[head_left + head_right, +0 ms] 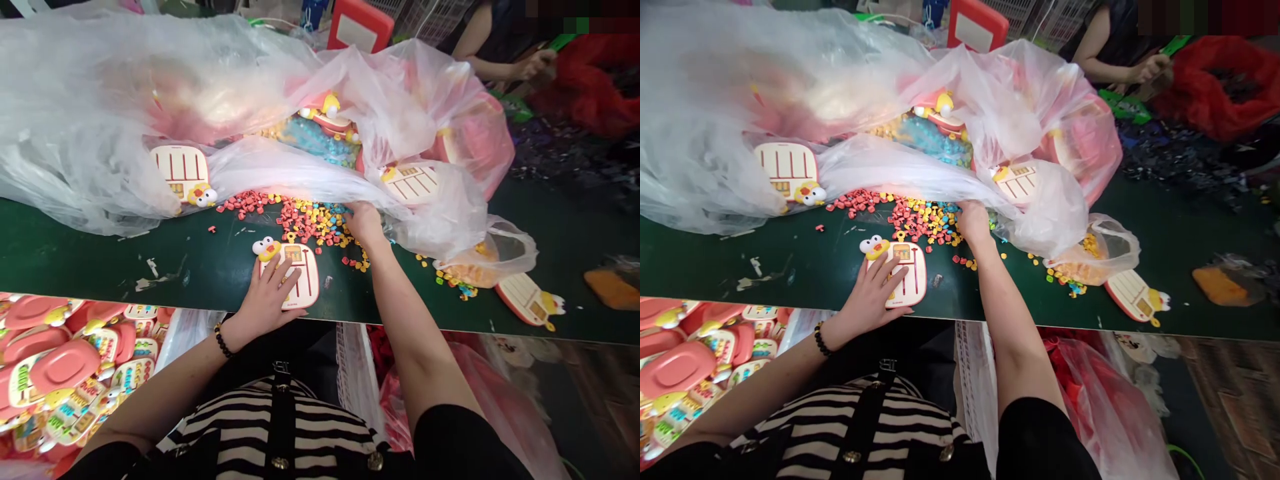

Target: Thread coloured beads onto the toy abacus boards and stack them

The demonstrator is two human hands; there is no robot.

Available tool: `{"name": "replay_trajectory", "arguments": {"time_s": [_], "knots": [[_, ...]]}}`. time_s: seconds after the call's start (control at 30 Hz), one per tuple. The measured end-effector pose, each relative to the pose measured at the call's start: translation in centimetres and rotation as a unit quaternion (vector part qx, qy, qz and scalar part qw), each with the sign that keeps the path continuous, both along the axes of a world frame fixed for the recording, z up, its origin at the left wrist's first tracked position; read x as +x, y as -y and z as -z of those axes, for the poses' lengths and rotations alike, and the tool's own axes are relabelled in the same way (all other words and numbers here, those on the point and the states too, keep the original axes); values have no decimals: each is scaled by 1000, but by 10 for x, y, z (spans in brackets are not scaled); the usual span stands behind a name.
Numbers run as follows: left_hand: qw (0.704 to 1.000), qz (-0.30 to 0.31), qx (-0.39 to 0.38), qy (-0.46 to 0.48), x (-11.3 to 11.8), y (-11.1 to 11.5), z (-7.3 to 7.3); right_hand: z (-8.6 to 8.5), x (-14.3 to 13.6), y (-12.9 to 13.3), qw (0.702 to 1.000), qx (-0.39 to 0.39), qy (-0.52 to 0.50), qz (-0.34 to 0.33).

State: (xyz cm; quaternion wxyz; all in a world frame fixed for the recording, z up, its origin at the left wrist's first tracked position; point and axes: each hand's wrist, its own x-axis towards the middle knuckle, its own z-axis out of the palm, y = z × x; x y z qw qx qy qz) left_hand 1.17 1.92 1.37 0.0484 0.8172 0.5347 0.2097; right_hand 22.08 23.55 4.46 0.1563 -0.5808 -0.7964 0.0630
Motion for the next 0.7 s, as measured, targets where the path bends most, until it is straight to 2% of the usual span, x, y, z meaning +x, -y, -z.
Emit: {"name": "replay_trajectory", "arguments": {"time_s": [0.1,0.27,0.43,0.6,0.7], "knots": [[1000,2,12,-3,-1,1,1,-1,-4,-10,997,-31,41,-59],[1000,1,10,2,-2,3,2,-7,11,22,990,-35,14,-137],[1000,6,8,11,-4,4,1,-8,28,50,997,40,-46,-55],[1000,-1,-2,10,-3,4,0,5,15,48,996,24,3,-85],[1000,0,0,8,-3,4,0,3,9,47,998,30,8,-58]]}}
